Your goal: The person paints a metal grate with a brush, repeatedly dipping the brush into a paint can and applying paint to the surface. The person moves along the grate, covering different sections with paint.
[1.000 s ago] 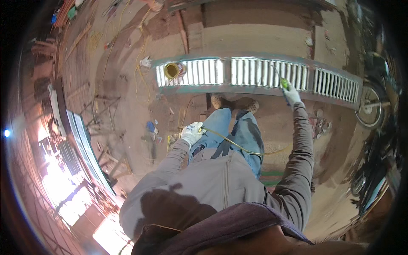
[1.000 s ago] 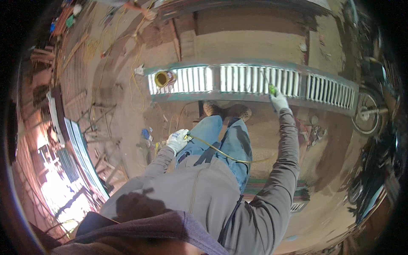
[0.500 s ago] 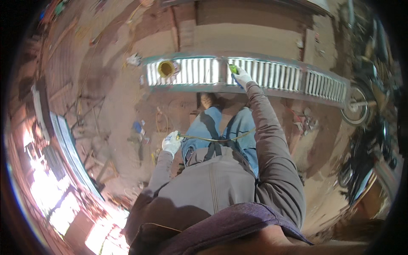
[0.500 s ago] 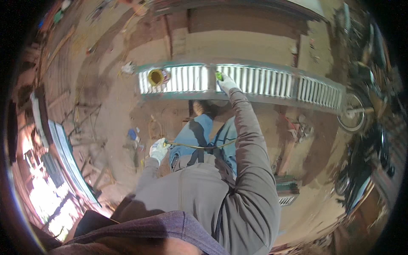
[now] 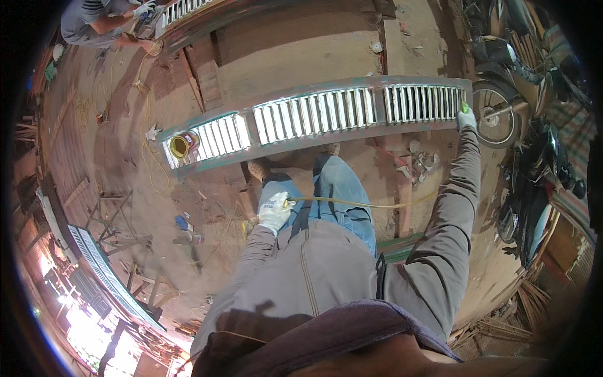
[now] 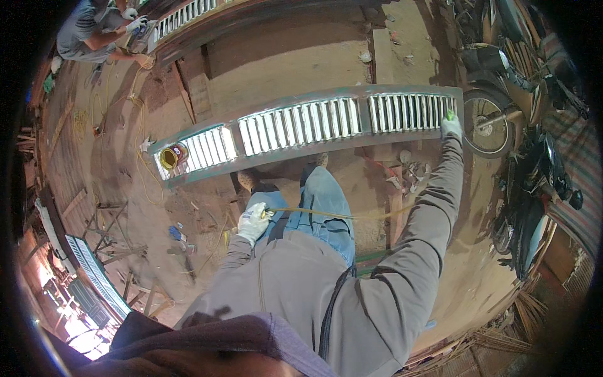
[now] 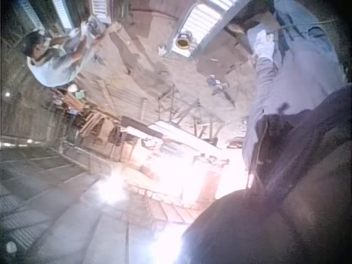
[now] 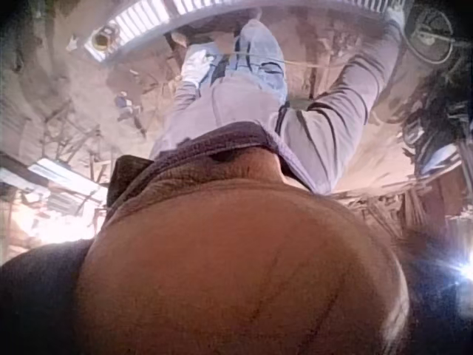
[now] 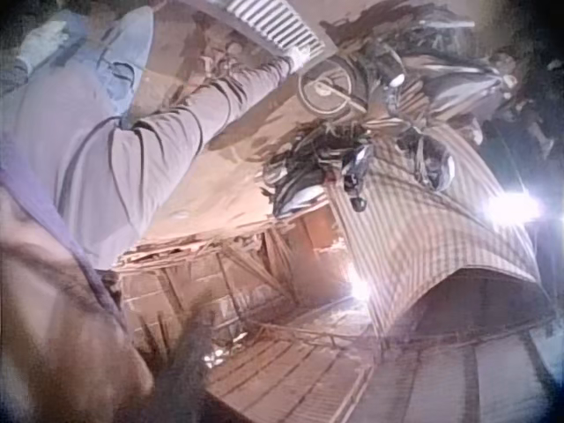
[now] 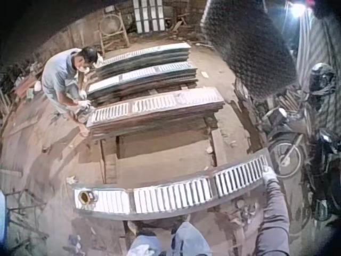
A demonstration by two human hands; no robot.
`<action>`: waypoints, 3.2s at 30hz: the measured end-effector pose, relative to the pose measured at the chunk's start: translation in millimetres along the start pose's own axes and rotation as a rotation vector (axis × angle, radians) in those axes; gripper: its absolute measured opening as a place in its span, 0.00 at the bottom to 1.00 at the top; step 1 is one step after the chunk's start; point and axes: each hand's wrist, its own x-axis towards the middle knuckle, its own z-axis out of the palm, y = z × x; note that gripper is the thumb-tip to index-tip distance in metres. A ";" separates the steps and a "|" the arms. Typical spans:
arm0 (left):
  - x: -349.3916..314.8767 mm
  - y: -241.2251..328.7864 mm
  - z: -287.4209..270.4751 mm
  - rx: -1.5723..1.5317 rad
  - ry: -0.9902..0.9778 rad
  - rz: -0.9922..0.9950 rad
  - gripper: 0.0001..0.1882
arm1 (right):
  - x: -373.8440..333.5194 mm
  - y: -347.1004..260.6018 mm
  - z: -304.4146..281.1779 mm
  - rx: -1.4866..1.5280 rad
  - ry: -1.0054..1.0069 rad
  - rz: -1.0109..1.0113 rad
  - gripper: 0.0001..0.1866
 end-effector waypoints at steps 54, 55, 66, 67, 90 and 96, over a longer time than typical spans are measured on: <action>55.5 -369.8 -55.6 -1.682 0.670 -0.521 0.12 | -657.9 -472.6 434.4 0.197 -1.526 -0.769 0.28; 78.9 -352.3 -71.2 -1.553 0.671 -0.594 0.13 | -631.2 -462.2 427.9 0.059 -1.456 -0.778 0.28; 160.8 -507.3 -61.6 -1.566 0.848 -0.614 0.12 | -508.8 -371.3 314.8 1.099 -0.975 0.288 0.12; 174.0 -487.3 -51.9 -1.607 0.829 -0.715 0.11 | -493.1 -347.7 305.2 1.041 -0.875 0.294 0.10; 351.9 243.3 242.2 -0.796 0.056 -0.019 0.21 | -285.6 144.8 75.9 1.905 -0.129 0.560 0.17; 443.4 342.9 275.7 -0.533 0.102 0.148 0.29 | -280.9 184.7 83.9 1.889 0.060 0.847 0.14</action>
